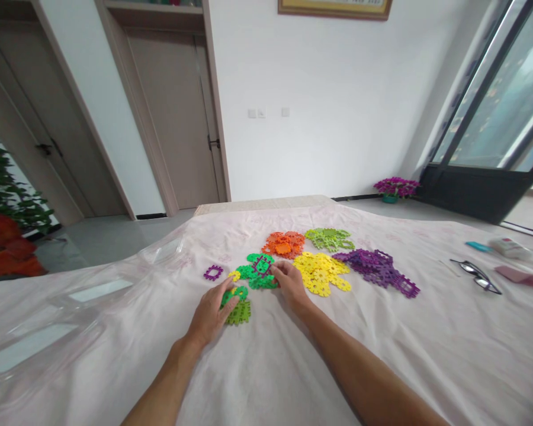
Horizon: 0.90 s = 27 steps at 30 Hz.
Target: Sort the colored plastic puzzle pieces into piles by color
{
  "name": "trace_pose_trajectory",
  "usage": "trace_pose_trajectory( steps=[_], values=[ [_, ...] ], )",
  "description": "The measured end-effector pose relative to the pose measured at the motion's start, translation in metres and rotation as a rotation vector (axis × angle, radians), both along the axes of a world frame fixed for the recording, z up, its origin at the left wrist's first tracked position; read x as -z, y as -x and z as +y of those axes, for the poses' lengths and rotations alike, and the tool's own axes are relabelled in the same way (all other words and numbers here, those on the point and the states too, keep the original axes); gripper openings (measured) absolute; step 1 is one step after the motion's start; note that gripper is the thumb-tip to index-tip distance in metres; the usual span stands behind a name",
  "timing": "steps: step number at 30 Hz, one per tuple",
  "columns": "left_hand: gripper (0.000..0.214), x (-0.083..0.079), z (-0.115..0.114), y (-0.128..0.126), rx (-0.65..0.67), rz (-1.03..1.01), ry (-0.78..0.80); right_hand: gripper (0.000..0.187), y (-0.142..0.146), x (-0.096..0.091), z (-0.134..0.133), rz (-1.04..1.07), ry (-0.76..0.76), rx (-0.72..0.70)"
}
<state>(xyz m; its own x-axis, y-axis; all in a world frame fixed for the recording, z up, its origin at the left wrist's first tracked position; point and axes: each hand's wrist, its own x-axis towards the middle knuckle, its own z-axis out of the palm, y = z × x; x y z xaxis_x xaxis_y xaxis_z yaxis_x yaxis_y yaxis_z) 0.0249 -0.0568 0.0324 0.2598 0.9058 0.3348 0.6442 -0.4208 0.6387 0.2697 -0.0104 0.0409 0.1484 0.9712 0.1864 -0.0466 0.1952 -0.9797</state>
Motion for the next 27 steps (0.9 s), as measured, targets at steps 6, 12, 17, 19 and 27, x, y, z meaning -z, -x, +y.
trace_pose_trajectory(
  steps=[6,12,17,19,27],
  values=[
    [0.048,0.006,0.009,0.011,-0.240,-0.080,0.007,0.036,-0.057,-0.013,0.027,0.359,0.005,0.467],
    [0.043,0.007,0.014,0.028,-0.430,-0.135,0.074,0.027,-0.131,-0.019,0.041,0.708,-0.072,0.789],
    [0.040,0.005,0.014,0.028,-0.423,-0.048,0.072,0.017,-0.176,-0.025,0.037,0.843,-0.036,0.902],
    [0.041,0.007,0.015,0.028,-0.414,-0.020,0.061,0.016,-0.177,-0.026,0.037,0.860,-0.007,0.874],
    [0.038,0.010,0.018,0.030,-0.424,-0.007,0.055,0.024,-0.105,-0.028,0.034,0.638,0.014,0.496]
  ],
)
